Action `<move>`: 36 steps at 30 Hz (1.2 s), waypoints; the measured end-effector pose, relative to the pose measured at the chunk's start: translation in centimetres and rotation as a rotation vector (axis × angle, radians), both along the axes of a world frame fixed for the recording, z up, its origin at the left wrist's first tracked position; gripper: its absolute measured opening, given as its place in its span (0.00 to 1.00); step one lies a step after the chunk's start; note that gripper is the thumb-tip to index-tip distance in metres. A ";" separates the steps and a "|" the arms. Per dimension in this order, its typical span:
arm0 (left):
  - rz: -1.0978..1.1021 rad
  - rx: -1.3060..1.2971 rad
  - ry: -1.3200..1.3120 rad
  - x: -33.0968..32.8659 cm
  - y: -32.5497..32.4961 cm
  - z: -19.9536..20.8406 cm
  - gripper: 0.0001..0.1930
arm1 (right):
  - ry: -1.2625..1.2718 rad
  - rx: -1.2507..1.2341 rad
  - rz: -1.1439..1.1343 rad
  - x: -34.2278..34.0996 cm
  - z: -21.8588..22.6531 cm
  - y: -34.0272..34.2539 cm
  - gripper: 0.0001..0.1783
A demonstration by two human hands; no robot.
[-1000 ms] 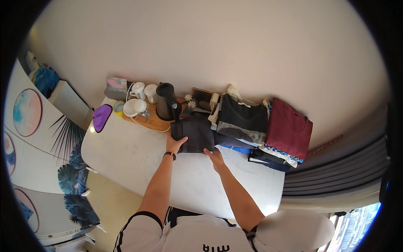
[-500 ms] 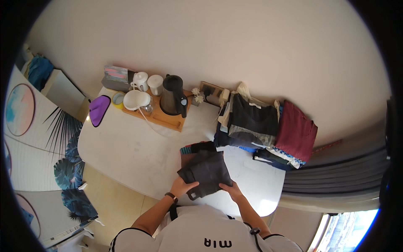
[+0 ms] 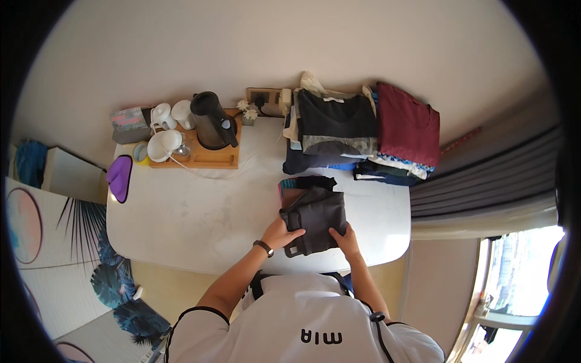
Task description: The person folds a maroon shirt and a pair of dark shorts on a white table, then wipes a wall and a window sill using a dark cloth. The folded clothes are stacked on the table.
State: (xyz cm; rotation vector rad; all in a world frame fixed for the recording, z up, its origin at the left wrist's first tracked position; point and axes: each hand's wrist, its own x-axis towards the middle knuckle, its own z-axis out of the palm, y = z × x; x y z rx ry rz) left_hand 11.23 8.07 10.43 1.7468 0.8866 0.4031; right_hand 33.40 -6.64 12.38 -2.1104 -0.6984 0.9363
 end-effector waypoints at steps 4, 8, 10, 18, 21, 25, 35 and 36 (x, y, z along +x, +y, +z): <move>0.002 -0.079 -0.040 1.3 -0.3 1.4 0.32 | -0.489 0.109 -0.086 0.0 -0.8 -2.9 0.38; 0.365 0.126 -0.056 0.6 -2.3 -0.9 0.29 | -0.904 0.201 0.126 -1.5 3.1 -2.4 0.37; 0.336 -0.010 -0.039 0.2 -3.1 -0.6 0.28 | -0.911 0.307 0.212 -2.2 3.1 -2.8 0.34; 0.276 0.196 -0.032 1.3 -5.0 0.5 0.21 | -1.018 -0.268 0.551 -8.7 2.9 -0.3 0.56; 0.261 0.185 -0.029 1.3 -5.0 0.5 0.21 | -1.055 -0.261 0.539 -8.7 1.8 -0.2 0.51; 0.247 0.183 0.052 0.6 -4.8 0.1 0.23 | -1.173 -0.076 0.448 -7.0 -1.5 -0.4 0.38; -0.001 0.689 0.005 2.2 -5.9 2.7 0.37 | 0.225 0.390 -0.328 -0.3 -0.3 -1.7 0.13; -0.053 0.704 0.059 2.6 -5.7 2.7 0.41 | 0.493 0.464 -0.431 -0.1 0.1 -2.1 0.13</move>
